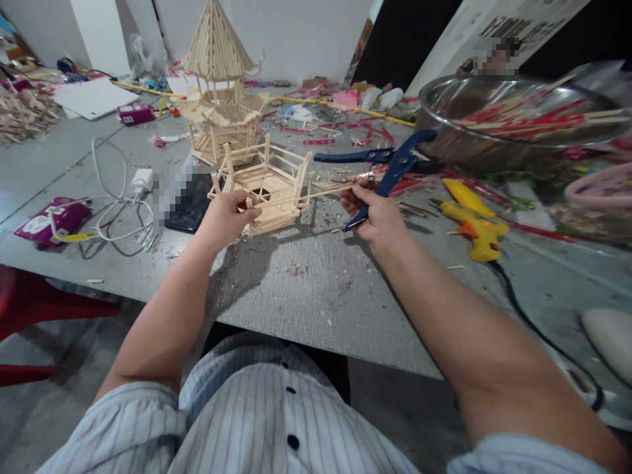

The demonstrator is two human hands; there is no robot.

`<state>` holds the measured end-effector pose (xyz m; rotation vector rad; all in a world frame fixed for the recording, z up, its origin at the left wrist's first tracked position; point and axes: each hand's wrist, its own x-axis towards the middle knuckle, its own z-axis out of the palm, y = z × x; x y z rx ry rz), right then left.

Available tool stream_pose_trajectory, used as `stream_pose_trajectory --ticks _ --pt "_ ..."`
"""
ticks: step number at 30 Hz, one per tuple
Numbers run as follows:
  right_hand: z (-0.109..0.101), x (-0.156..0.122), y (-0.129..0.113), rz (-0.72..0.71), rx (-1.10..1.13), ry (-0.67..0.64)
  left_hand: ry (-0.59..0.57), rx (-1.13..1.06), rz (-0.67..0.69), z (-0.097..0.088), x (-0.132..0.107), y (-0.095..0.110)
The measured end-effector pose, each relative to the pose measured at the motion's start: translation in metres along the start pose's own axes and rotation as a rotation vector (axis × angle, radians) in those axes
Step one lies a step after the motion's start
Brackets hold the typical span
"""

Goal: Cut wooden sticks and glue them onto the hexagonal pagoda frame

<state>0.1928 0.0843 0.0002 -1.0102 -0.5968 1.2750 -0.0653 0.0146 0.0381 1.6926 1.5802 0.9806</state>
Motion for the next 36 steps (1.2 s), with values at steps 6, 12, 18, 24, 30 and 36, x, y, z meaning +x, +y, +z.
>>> stream_pose_trajectory --ticks 6,12,18,24,30,36 --pt "-0.002 0.003 0.004 -0.015 0.008 -0.011 0.014 0.061 0.024 -0.003 -0.001 0.002" --pt "-0.001 0.005 0.006 -0.004 0.022 0.002 0.057 0.199 0.070 -0.015 -0.009 0.008" --pt "0.002 0.002 0.002 0.028 0.032 0.026 0.155 0.496 0.252 -0.015 -0.019 0.030" --pt "0.002 0.001 0.001 0.030 0.042 0.027 0.107 0.762 0.512 0.022 -0.037 0.056" --pt "0.001 0.001 0.002 0.032 0.039 0.012 -0.212 0.829 0.743 0.067 -0.056 0.047" --pt "-0.001 0.002 0.004 0.029 0.004 0.024 -0.143 0.824 0.727 0.072 -0.050 0.036"
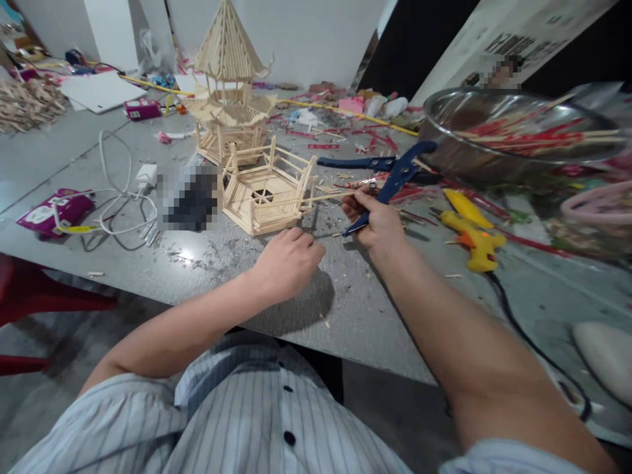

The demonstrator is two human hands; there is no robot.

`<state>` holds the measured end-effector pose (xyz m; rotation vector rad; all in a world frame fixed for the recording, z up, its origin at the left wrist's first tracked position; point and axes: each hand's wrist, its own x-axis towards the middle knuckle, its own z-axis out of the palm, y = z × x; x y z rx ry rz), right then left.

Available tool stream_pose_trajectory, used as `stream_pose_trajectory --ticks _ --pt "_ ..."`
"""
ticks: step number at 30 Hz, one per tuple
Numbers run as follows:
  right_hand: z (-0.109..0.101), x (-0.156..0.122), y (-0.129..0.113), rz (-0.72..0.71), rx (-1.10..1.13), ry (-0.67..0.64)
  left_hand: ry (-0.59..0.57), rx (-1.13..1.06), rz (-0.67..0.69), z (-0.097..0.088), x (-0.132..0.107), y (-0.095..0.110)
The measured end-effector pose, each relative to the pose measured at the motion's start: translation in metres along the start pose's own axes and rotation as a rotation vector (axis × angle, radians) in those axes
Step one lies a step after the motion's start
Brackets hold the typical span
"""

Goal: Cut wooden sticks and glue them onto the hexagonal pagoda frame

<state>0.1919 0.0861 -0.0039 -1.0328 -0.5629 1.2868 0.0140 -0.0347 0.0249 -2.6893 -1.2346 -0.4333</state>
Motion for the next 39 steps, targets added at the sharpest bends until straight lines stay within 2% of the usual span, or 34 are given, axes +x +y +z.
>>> stream_pose_trajectory --ticks 5,19,27,31,35,39 --pt "0.000 -0.002 0.003 0.002 0.002 -0.041 -0.001 0.010 -0.006 0.002 -0.001 -0.002" --pt "0.000 -0.001 0.001 -0.005 0.048 -0.014 -0.074 -0.002 -0.034 -0.004 0.003 -0.003" --pt "0.000 -0.001 0.003 0.001 0.048 -0.044 -0.029 0.081 -0.025 -0.015 0.016 -0.007" --pt "0.000 -0.001 0.002 0.008 0.059 -0.030 -0.065 0.117 -0.032 -0.019 0.025 -0.011" --pt "0.002 -0.003 0.001 0.013 0.064 -0.014 -0.086 0.137 -0.071 -0.018 0.031 -0.016" --pt "0.004 -0.005 0.000 0.011 0.039 -0.009 -0.054 0.144 -0.148 -0.015 0.032 -0.023"
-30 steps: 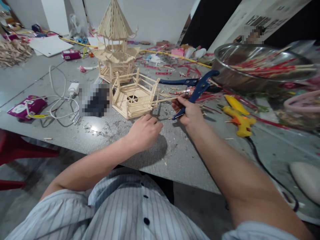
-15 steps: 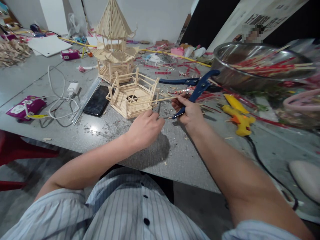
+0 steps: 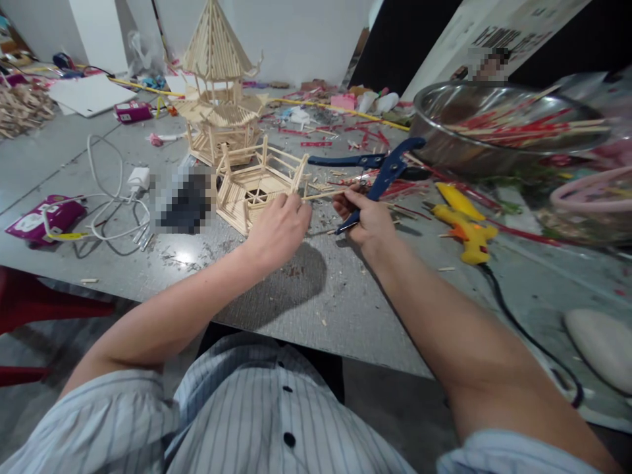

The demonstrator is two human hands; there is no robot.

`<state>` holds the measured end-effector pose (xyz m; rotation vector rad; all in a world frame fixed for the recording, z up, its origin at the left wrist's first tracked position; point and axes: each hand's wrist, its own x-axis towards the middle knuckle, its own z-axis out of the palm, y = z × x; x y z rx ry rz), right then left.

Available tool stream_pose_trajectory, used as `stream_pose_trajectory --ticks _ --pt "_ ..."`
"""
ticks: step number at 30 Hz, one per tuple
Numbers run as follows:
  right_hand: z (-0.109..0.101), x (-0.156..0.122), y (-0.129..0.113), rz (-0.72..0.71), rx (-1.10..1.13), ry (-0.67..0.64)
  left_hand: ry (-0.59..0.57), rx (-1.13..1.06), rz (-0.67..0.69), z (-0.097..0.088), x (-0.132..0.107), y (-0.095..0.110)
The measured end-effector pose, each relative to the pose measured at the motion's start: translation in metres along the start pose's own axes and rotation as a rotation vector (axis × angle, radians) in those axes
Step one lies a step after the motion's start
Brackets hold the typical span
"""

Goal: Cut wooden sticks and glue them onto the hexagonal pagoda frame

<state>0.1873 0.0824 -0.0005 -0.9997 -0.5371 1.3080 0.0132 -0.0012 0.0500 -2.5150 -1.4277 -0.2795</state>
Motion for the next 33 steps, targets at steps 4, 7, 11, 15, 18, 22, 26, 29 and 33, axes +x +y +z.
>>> stream_pose_trajectory --ticks 4,7,11,15,18,22,26,29,33 --pt "0.002 -0.002 -0.001 0.019 0.010 -0.004 0.044 -0.015 -0.118 0.000 0.002 -0.010" --pt "0.002 -0.002 0.000 0.010 0.014 -0.010 0.004 -0.012 -0.190 -0.002 0.007 -0.016" --pt "0.002 -0.002 -0.001 0.014 0.024 -0.018 -0.081 -0.009 -0.244 -0.002 0.017 -0.020" --pt "0.004 -0.002 -0.002 0.010 0.023 -0.033 -0.129 -0.033 -0.250 0.000 0.021 -0.022" --pt "0.005 -0.003 -0.003 0.023 0.030 -0.030 -0.141 -0.062 -0.270 0.001 0.021 -0.023" --pt "0.006 -0.003 -0.003 0.026 0.024 -0.012 -0.130 -0.094 -0.297 0.001 0.019 -0.024" --pt "0.005 -0.003 -0.004 0.031 0.012 -0.015 -0.115 -0.112 -0.329 0.001 0.019 -0.024" --pt "0.005 -0.003 -0.004 0.035 0.006 -0.023 -0.107 -0.109 -0.329 0.001 0.018 -0.024" --pt "0.005 -0.002 -0.004 0.023 0.014 -0.030 -0.064 -0.088 -0.311 0.005 0.017 -0.025"
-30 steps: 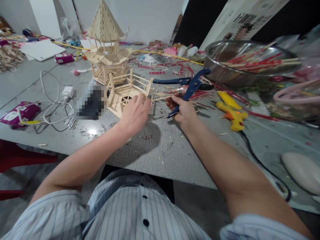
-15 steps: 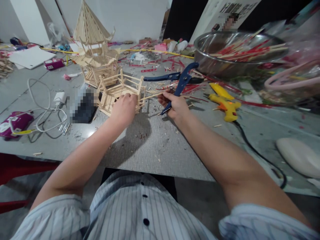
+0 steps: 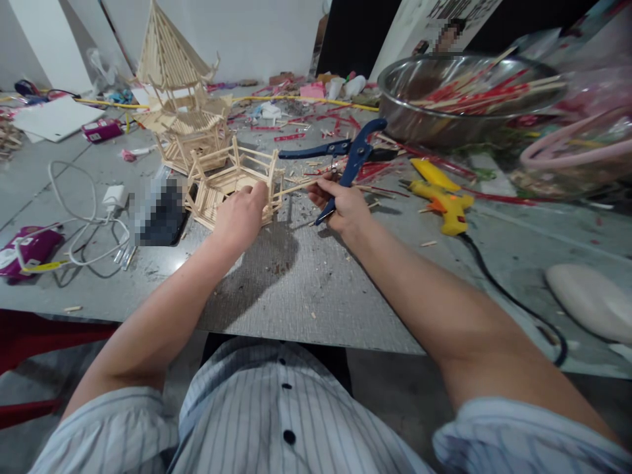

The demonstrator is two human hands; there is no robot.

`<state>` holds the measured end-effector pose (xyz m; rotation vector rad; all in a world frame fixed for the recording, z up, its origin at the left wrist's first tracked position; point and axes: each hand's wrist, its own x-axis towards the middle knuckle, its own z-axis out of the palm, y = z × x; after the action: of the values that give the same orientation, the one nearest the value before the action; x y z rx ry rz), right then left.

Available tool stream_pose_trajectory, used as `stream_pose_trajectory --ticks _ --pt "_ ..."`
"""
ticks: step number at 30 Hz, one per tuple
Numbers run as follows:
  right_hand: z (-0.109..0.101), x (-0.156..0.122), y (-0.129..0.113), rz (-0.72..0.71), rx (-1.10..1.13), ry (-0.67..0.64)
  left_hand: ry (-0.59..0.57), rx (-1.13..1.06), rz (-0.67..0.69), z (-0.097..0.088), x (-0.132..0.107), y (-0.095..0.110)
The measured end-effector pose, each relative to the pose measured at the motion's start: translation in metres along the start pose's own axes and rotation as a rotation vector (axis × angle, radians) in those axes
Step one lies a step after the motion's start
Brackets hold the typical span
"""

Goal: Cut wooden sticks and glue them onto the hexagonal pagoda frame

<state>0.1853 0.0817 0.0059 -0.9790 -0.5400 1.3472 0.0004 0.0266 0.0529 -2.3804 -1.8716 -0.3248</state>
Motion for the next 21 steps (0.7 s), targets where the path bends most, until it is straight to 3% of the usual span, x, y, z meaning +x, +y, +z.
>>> stream_pose_trajectory --ticks 21 --pt "0.0006 0.0002 0.0001 -0.001 0.010 -0.013 0.100 -0.023 0.035 0.0084 -0.0002 -0.0031"
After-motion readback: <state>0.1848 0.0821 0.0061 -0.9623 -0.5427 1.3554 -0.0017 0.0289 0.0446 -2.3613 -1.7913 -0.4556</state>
